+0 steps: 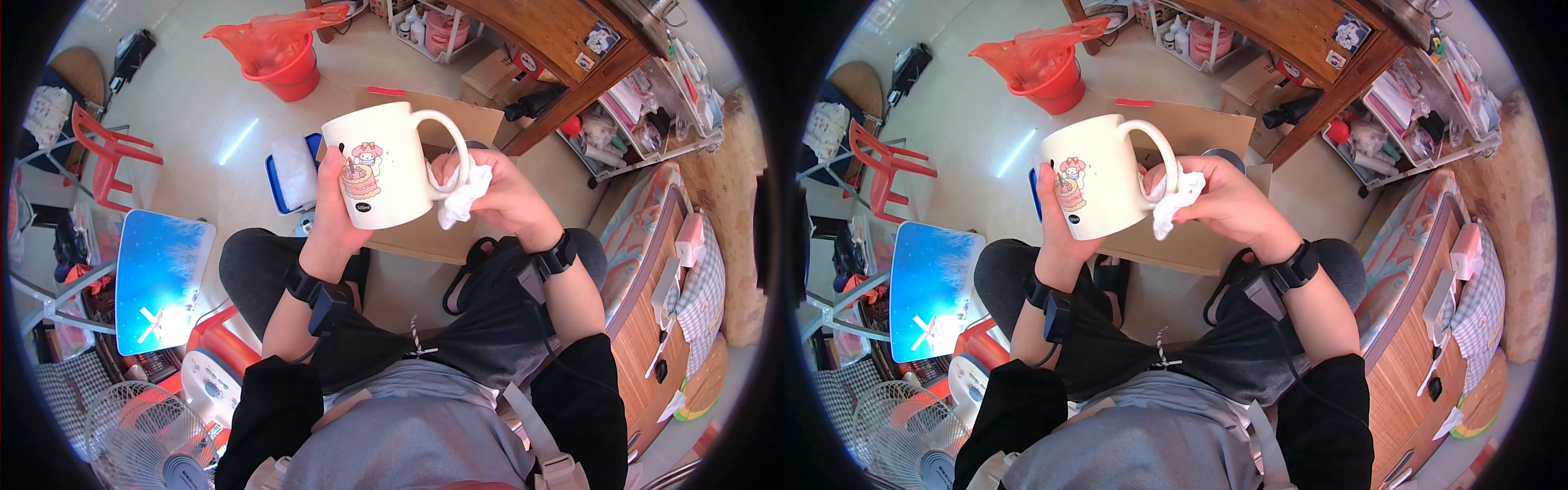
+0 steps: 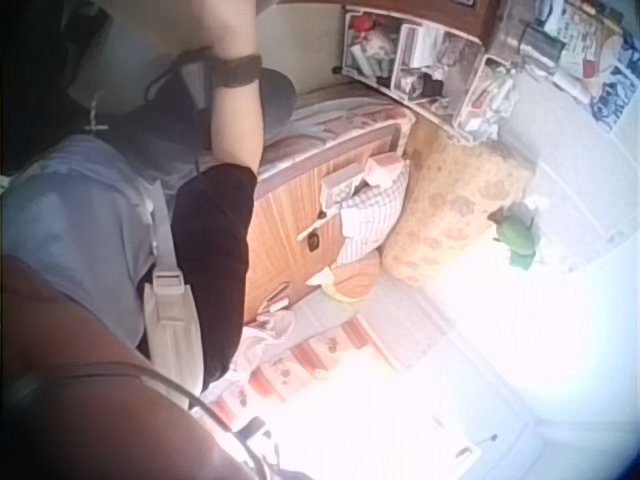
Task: Cleaning mugs with a tissue in a home environment.
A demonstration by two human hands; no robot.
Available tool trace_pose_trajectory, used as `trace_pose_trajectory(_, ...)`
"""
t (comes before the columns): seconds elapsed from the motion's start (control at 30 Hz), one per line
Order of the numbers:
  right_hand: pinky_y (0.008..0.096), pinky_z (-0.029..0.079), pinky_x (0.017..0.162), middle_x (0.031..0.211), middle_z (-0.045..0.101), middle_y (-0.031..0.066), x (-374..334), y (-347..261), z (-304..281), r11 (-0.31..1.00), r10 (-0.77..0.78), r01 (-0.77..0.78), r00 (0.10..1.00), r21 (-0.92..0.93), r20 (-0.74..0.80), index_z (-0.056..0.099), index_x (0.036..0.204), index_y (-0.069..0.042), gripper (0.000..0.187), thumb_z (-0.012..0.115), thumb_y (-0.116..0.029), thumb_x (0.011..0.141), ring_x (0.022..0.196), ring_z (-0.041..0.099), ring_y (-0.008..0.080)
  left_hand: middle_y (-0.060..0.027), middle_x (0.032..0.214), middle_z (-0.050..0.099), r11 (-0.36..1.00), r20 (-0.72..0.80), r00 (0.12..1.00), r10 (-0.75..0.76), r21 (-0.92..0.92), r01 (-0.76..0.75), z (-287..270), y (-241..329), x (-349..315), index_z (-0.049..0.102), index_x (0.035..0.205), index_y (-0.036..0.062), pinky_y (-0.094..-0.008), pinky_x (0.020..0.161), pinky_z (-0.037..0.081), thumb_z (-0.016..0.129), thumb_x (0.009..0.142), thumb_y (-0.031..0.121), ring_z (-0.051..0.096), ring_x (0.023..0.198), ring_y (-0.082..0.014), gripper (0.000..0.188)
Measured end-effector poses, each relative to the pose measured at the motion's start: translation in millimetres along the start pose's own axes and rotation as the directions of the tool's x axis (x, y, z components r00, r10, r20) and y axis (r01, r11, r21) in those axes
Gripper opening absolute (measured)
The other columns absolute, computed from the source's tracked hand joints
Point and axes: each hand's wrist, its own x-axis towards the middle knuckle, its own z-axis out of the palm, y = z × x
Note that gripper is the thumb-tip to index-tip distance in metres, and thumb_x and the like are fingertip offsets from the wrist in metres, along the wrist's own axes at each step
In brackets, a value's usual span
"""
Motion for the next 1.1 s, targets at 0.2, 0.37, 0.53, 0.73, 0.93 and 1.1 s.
trace_pose_trajectory(0.2, 0.0319, 0.044, 0.082, 0.097, 0.059, 0.0114, -3.9, -7.1, -6.0, 0.99, 0.127, -0.128, 0.992, 0.06, 0.022, 0.061, 0.093, 0.003, 0.028, 0.071, -0.01, 0.071, 0.091, 0.056, 0.0213, -0.0138, 0.119, 0.054, 0.99, 0.103, 0.99, -0.093, -0.093, 0.103, -7.2, -0.7, 1.9, 0.041, 0.127, 0.0011, -0.0393, 0.089, 0.048, 0.047, 0.087, 0.05, 0.057, 0.105, -0.0256, 0.064)
trace_pose_trajectory(0.37, 0.0282, 0.051, 0.077, 0.103, 0.062, 0.011, -1.9, -15.4, -12.6, 0.968, 0.051, 0.006, 0.975, 0.252, -0.218, 0.052, 0.113, 0.003, 0.03, 0.057, -0.01, 0.087, 0.089, 0.062, 0.0159, -0.0172, 0.121, 0.053, 0.98, 0.225, 0.954, -0.199, 0.028, 0.197, -27.0, 1.2, -1.0, 0.038, 0.129, -0.002, -0.0388, 0.091, 0.047, 0.054, 0.085, 0.038, 0.056, 0.107, -0.0252, 0.061)
trace_pose_trajectory(0.53, 0.0286, 0.051, 0.078, 0.108, 0.06, 0.0108, 2.4, -22.0, -25.2, 0.99, -0.014, -0.039, 0.931, -0.139, -0.366, 0.05, 0.116, 0.002, 0.032, 0.057, -0.009, 0.086, 0.092, 0.061, 0.0153, -0.017, 0.119, 0.055, 0.98, 0.257, 0.947, -0.193, 0.093, 0.175, -6.7, 1.8, -4.5, 0.038, 0.127, -0.0044, -0.0342, 0.087, 0.049, 0.057, 0.084, 0.034, 0.059, 0.103, -0.0226, 0.06)
trace_pose_trajectory(0.73, 0.0194, 0.046, 0.068, 0.092, 0.063, 0.0026, 1.8, -19.4, -6.7, 0.988, -0.005, -0.043, 0.951, -0.147, -0.308, 0.057, 0.104, 0.0, 0.026, 0.066, -0.009, 0.081, 0.077, 0.058, 0.0062, -0.0164, 0.116, 0.056, 0.958, 0.122, 0.975, -0.188, 0.243, 0.154, 1.9, 9.3, -8.0, 0.04, 0.125, -0.0053, -0.0332, 0.084, 0.05, 0.058, 0.084, 0.031, 0.059, 0.101, -0.0218, 0.058)
trace_pose_trajectory(0.93, 0.0215, 0.047, 0.072, 0.093, 0.063, 0.0025, 0.9, -19.1, -8.9, 0.906, 0.042, -0.143, 0.967, -0.399, -0.25, 0.057, 0.1, -0.001, 0.023, 0.066, -0.003, 0.079, 0.081, 0.059, 0.0067, -0.0144, 0.109, 0.058, 0.904, 0.038, 0.973, -0.226, 0.381, 0.195, 10.2, 9.3, -5.8, 0.043, 0.121, -0.0048, -0.0313, 0.081, 0.05, 0.06, 0.083, 0.023, 0.06, 0.096, -0.02, 0.05)
trace_pose_trajectory(1.1, 0.0214, 0.047, 0.075, 0.093, 0.062, 0.0026, 2.6, -15.3, -7.8, 0.812, -0.061, -0.087, 0.971, -0.577, -0.232, 0.058, 0.097, 0.0, 0.02, 0.065, -0.001, 0.078, 0.083, 0.059, 0.0077, -0.0143, 0.109, 0.058, 0.86, -0.001, 0.984, -0.18, 0.486, 0.158, 9.8, 9.3, -4.5, 0.044, 0.12, -0.0046, -0.0303, 0.08, 0.05, 0.063, 0.082, 0.024, 0.06, 0.096, -0.0192, 0.051)
